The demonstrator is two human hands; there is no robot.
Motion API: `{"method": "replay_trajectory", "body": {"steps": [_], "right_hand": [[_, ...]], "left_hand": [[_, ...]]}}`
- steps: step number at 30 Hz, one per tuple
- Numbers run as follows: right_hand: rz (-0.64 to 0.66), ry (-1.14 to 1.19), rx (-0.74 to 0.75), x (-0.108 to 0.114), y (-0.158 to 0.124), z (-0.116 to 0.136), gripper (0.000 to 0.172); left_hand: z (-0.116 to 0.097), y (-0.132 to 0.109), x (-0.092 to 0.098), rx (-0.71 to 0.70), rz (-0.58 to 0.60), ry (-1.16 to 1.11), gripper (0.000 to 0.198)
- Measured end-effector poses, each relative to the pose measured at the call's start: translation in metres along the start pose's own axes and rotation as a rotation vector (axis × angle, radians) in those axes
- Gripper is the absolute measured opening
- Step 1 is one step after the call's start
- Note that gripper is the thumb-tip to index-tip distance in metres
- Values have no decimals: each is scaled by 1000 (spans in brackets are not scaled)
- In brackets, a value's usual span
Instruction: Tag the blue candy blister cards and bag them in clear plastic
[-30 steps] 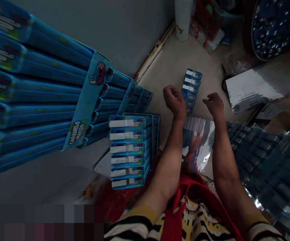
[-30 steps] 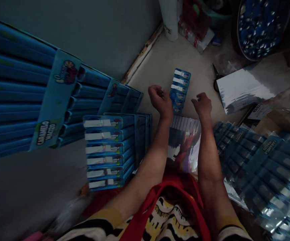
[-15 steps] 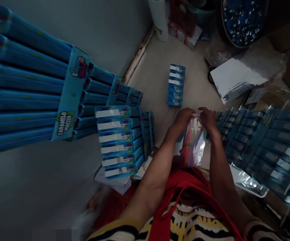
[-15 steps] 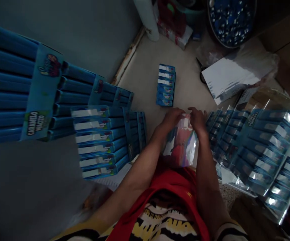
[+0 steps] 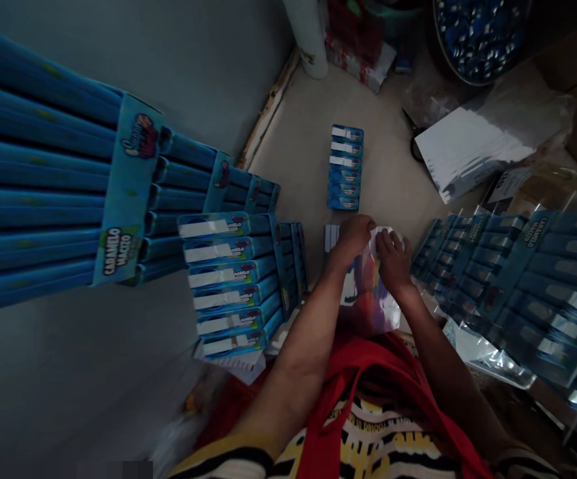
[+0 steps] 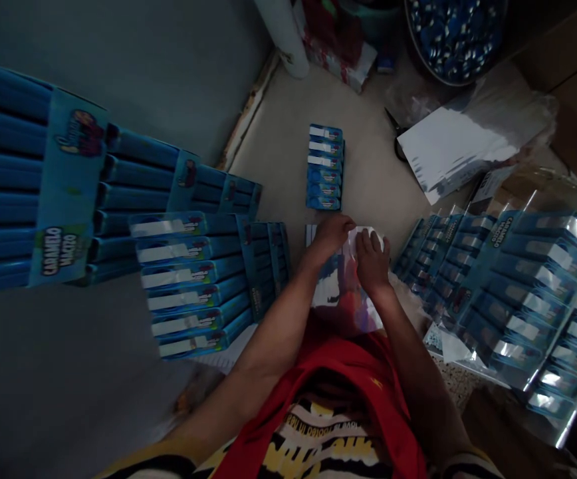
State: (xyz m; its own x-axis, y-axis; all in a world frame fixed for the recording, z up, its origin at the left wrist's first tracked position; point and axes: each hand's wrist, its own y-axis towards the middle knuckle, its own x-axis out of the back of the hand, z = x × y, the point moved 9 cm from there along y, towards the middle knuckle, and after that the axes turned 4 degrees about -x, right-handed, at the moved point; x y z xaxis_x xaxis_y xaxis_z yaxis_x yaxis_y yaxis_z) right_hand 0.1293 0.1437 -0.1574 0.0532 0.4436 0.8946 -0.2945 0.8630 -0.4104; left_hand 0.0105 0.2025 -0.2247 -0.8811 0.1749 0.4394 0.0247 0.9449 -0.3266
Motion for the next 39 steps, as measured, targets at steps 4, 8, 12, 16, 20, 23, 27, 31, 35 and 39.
{"method": "replay_trajectory", "body": {"steps": [4, 8, 12, 16, 20, 23, 27, 31, 35, 39], "right_hand": [[-26, 62, -68, 21, -25, -7, 40], [-204, 271, -246, 73, -47, -14, 24], [-337, 836, -424, 95, -32, -23, 20], [-361, 1260, -460, 79, 17, -29, 30], [-319, 1322, -477, 59, 50, -35, 36], [-275, 1296, -510, 47, 59, -38, 36], [-270, 1240, -528, 39, 73, -32, 36], [-302, 1051, -462, 43, 110, -8, 39], [-277, 811, -459, 48, 150, 19, 32], [-247, 684, -489, 50, 168, 32, 25]], "left_hand": [[6, 5, 2, 25, -28, -64, 23], [-2, 4, 2, 23, -82, -178, 22], [-16, -12, 16, 42, -224, -432, 20], [-14, -25, 12, 251, -191, -1112, 72], [-16, -24, 24, 255, -238, -1224, 69], [-11, -24, 33, 245, -353, -1137, 51], [3, -26, 45, 290, -516, -1003, 34], [16, -18, 95, 292, -701, -508, 19], [28, 7, 141, 293, -808, -130, 10], [46, 29, 148, 341, -805, -116, 10]]}}
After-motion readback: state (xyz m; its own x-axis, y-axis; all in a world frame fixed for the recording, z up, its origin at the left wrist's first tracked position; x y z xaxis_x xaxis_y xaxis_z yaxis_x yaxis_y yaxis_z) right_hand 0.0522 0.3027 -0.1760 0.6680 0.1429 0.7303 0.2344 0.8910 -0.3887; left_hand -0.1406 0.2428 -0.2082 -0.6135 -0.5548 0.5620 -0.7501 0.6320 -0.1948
